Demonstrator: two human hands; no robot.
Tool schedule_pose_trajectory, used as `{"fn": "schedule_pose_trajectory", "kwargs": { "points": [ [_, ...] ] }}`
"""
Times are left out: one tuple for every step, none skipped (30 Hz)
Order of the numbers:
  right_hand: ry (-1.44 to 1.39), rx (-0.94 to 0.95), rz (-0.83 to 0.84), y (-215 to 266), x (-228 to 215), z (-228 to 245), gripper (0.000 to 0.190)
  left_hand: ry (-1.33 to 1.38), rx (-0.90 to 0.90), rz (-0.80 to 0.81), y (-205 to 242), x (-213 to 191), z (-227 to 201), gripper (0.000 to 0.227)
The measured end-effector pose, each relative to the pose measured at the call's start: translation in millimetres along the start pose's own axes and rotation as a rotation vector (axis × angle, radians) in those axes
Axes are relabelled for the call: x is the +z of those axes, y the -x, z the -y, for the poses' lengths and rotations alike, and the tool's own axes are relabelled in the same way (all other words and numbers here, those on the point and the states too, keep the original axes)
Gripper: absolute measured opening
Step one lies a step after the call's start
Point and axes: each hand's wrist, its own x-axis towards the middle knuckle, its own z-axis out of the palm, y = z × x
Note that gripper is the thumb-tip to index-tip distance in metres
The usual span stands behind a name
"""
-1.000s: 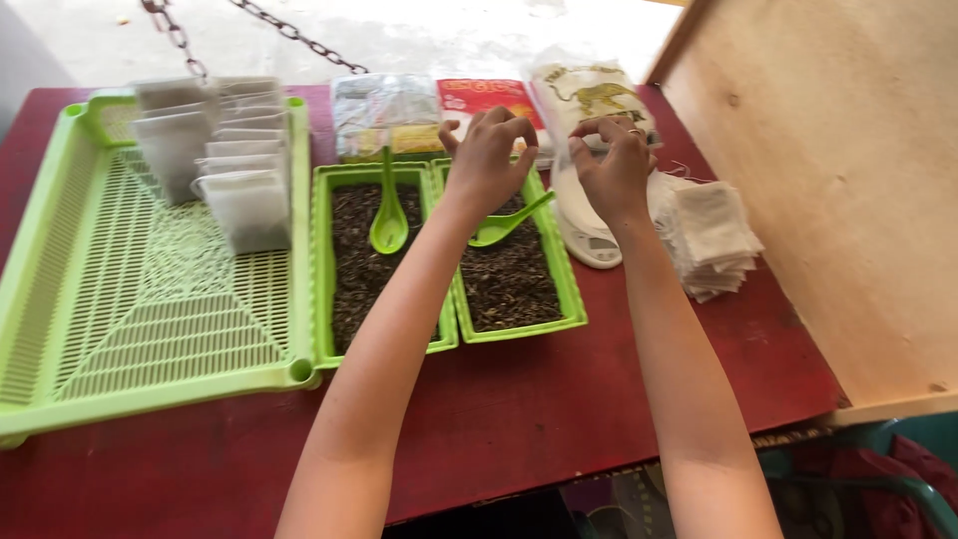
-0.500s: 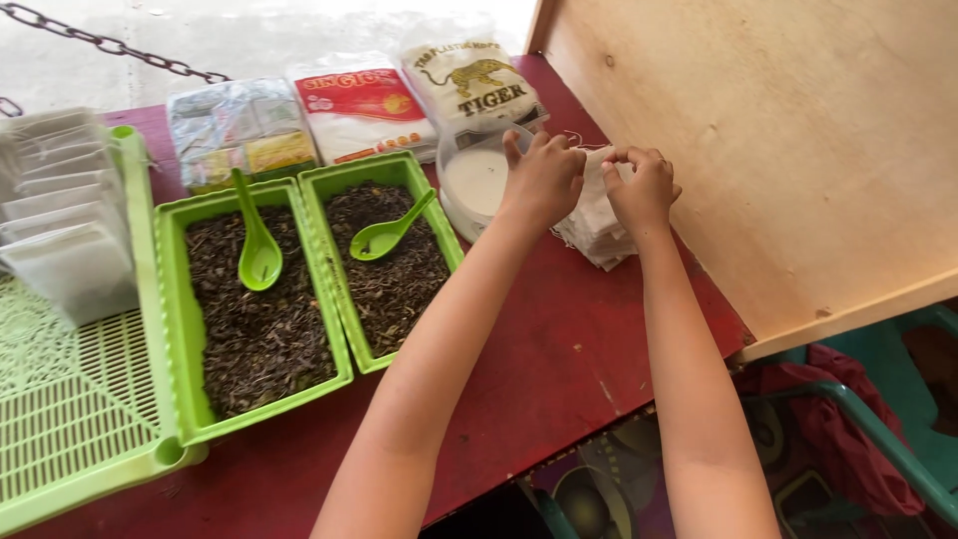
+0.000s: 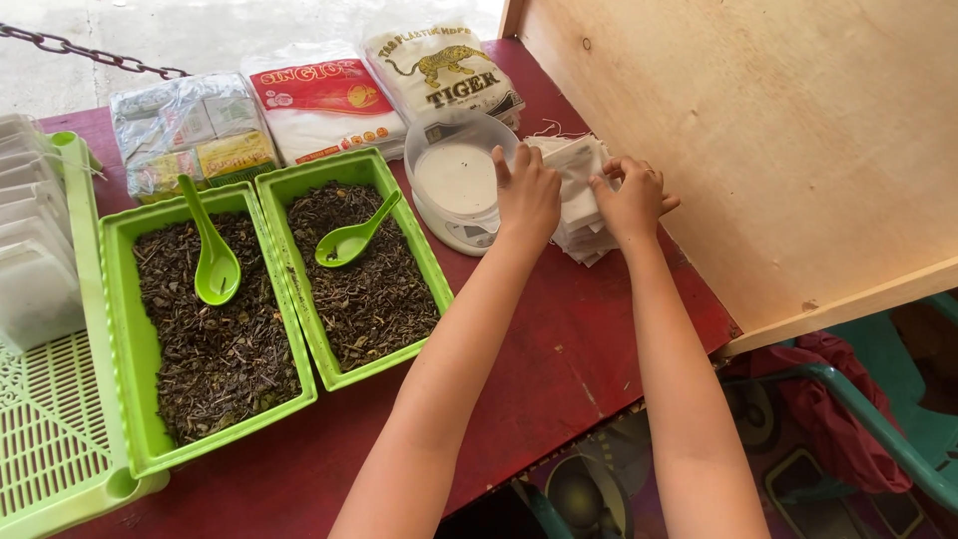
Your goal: The person fills white tea bags with loose tea leaves using a green plastic scoop. They open the bags, scoop the leaves from green trays, and place the filled bags onto a digital scale before moving them to a green tray.
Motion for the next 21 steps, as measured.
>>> {"fn": "schedule_pose_trajectory", "kwargs": {
  "points": [
    [0.0, 0.0, 0.004, 0, 1, -1, 0.018, -0.001, -0.002, 0.004, 0, -3, 0, 0.012],
    [-0.007, 0.004, -0.005, -1, 2, -2, 0.016, 0.0, -0.001, 0.017, -1, -6, 1, 0.014],
    [-0.013, 0.008, -0.014, -2, 3, -3, 0.014, 0.0, 0.0, 0.031, -1, -10, 1, 0.017],
    [-0.015, 0.006, -0.014, -4, 6, -7, 0.014, -0.002, -0.002, 0.03, -1, -12, 2, 0.017],
    [-0.005, -0.006, -0.024, -6, 9, -11, 0.012, 0.011, -0.005, 0.029, -1, -15, 3, 0.017],
    [0.006, -0.016, -0.033, -7, 12, -17, 0.011, 0.026, -0.006, 0.03, 1, -17, 2, 0.017],
    [0.006, -0.015, -0.033, -6, 9, -14, 0.011, 0.026, -0.005, 0.03, 1, -19, 2, 0.017],
    [0.009, -0.024, -0.058, -5, 6, -11, 0.011, 0.032, -0.019, 0.034, 1, -21, 1, 0.017],
    [0.013, -0.033, -0.084, -3, 2, -9, 0.011, 0.039, -0.033, 0.038, 1, -24, 0, 0.017],
    [0.012, -0.034, -0.085, -4, 2, -10, 0.011, 0.039, -0.032, 0.036, 1, -23, 0, 0.017],
    [0.024, -0.033, -0.121, -5, 2, -11, 0.012, 0.063, -0.045, 0.007, 1, -23, 0, 0.014],
    [0.036, -0.033, -0.157, -5, 2, -12, 0.013, 0.088, -0.059, -0.022, 1, -22, 0, 0.012],
    [0.036, -0.034, -0.158, -4, 0, -10, 0.013, 0.088, -0.059, -0.023, 0, -26, -1, 0.012],
    [0.066, -0.056, -0.207, -4, -2, -8, 0.014, 0.137, -0.074, -0.023, -1, -29, -1, 0.015],
    [0.095, -0.078, -0.257, -3, -4, -6, 0.015, 0.186, -0.09, -0.022, -1, -32, -1, 0.018],
    [0.094, -0.079, -0.256, -2, -6, -4, 0.015, 0.184, -0.091, -0.022, -4, -28, -1, 0.018],
    [0.097, -0.096, -0.291, -1, -8, -2, 0.015, 0.263, -0.12, -0.01, -6, -24, -1, 0.021],
    [0.099, -0.113, -0.326, -1, -10, 0, 0.016, 0.342, -0.148, 0.001, -9, -20, -1, 0.025],
    [0.097, -0.115, -0.326, 0, -11, 4, 0.016, 0.339, -0.15, 0.0, -9, -21, 0, 0.025],
    [0.144, -0.108, -0.318, 1, -12, 7, 0.016, 0.4, -0.167, 0.025, -9, -23, 0, 0.024],
    [0.192, -0.1, -0.31, 2, -12, 11, 0.016, 0.46, -0.184, 0.05, -10, -25, 0, 0.024]
  ]
}}
